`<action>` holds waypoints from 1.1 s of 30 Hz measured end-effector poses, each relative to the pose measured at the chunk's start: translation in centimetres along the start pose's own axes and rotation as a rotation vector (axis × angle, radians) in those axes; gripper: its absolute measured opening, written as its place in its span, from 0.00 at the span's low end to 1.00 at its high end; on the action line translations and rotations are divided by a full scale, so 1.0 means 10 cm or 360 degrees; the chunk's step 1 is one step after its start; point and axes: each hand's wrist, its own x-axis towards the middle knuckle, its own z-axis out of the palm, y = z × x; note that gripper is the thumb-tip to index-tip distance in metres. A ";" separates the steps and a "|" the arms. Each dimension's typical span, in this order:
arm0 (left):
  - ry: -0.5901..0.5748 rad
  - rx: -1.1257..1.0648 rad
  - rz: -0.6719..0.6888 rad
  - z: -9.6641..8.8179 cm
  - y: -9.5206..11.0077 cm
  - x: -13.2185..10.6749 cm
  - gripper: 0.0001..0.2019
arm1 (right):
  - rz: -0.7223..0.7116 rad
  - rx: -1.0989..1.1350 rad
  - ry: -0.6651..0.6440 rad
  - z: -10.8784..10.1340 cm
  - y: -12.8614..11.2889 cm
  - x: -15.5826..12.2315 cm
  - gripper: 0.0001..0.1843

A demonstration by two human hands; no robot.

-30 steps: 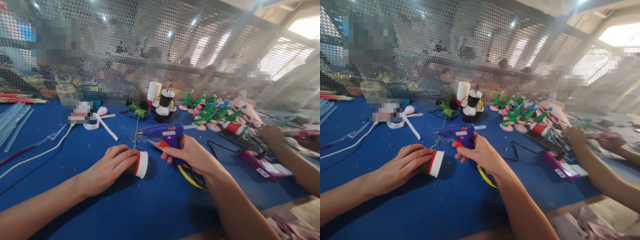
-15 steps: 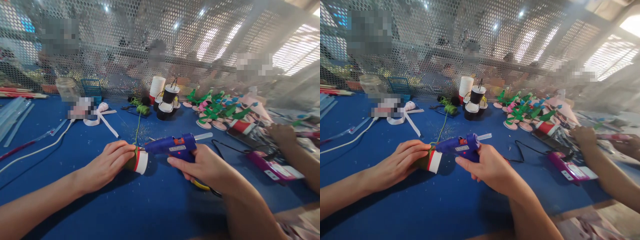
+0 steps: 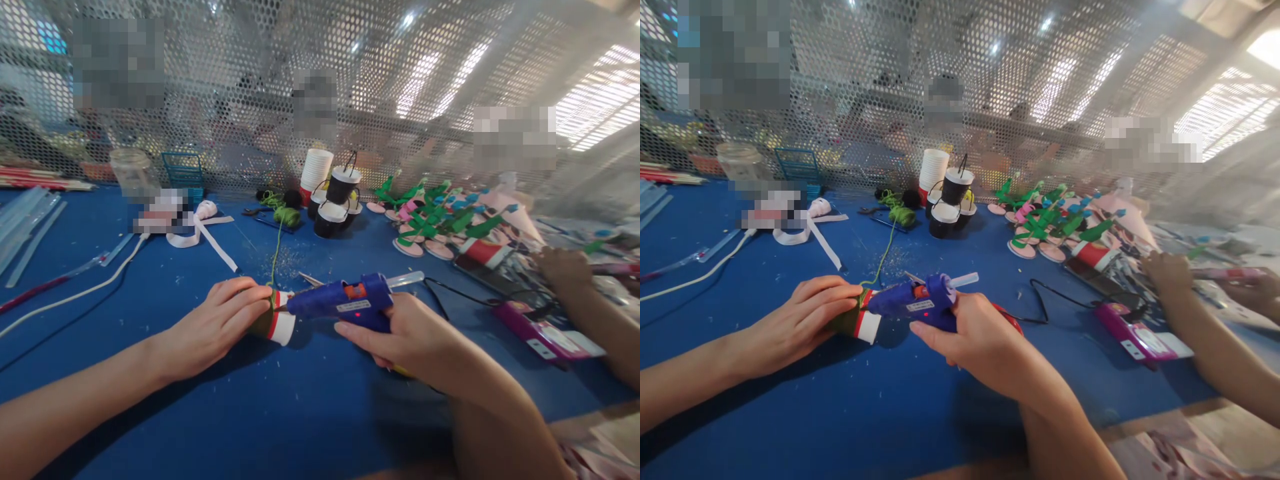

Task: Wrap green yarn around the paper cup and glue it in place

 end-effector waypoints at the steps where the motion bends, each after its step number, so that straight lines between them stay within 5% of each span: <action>1: -0.0003 0.0006 0.0006 0.00 0.00 0.00 0.19 | 0.0010 -0.0014 0.0003 0.00 0.00 0.00 0.22; 33: 0.0045 0.0262 0.0235 -0.06 0.02 0.04 0.13 | -0.0025 0.0014 0.0005 -0.06 -0.04 0.01 0.20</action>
